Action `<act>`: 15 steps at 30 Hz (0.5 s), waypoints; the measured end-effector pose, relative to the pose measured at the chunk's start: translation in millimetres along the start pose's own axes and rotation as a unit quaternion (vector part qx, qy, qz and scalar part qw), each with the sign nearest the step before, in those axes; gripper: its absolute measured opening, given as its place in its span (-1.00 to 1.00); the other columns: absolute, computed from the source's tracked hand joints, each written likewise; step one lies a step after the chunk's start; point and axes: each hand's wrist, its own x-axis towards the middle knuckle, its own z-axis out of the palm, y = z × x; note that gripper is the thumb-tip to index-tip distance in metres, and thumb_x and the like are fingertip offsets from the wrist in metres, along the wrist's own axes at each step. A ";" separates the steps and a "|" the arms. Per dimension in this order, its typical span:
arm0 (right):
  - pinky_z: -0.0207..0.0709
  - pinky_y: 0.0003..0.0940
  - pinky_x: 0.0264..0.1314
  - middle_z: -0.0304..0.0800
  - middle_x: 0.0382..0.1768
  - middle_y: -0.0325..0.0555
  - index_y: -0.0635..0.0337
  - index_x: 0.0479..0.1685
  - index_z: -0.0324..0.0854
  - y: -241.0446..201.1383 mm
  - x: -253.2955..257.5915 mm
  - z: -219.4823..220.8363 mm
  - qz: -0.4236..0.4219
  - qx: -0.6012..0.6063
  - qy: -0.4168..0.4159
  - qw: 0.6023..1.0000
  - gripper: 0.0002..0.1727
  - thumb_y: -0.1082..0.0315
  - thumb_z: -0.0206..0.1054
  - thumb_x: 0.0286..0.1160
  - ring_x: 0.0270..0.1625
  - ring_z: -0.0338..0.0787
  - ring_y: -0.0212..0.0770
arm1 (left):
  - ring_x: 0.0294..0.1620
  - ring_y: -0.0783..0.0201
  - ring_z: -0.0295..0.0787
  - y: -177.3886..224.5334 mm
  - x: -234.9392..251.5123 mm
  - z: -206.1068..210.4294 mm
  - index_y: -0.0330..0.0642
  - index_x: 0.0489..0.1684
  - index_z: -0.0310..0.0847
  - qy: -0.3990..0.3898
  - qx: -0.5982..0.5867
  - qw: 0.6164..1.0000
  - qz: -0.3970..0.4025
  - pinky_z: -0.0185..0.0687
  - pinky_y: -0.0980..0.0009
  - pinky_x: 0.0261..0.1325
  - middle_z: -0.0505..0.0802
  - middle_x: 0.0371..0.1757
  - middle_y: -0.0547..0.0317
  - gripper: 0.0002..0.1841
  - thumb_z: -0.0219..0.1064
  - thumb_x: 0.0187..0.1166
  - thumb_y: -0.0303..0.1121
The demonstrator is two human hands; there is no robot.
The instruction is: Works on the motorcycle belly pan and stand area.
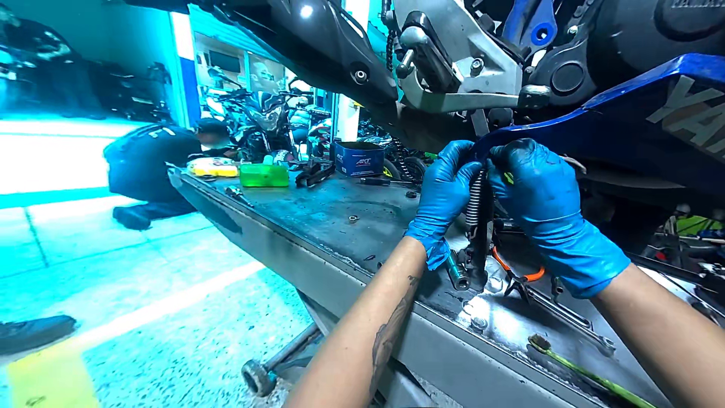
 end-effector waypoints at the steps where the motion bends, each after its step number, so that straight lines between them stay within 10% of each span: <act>1: 0.71 0.10 -0.09 0.86 -0.15 0.24 0.30 -0.17 0.77 1.4 0.1 0.9 -0.013 -0.007 0.003 1.000 -0.81 0.34 0.34 0.54 -0.07 0.88 0.25 | 0.02 0.45 0.78 -0.5 -0.1 -0.1 -0.41 0.15 0.65 -0.001 -0.006 1.000 0.001 0.70 0.51 0.21 0.82 0.02 0.02 -0.75 0.33 0.54 -0.63; 15: 0.62 0.19 -0.26 0.81 -0.28 0.32 0.36 -0.19 0.73 -5.3 10.3 -9.4 -0.034 -0.093 -0.070 0.993 -0.73 0.28 0.28 0.55 -0.17 0.84 0.36 | 0.04 0.46 0.77 0.7 0.3 -2.4 -0.41 0.17 0.65 -0.012 0.001 1.000 -0.008 0.68 0.54 0.23 0.82 0.05 0.02 -0.75 0.32 0.57 -0.62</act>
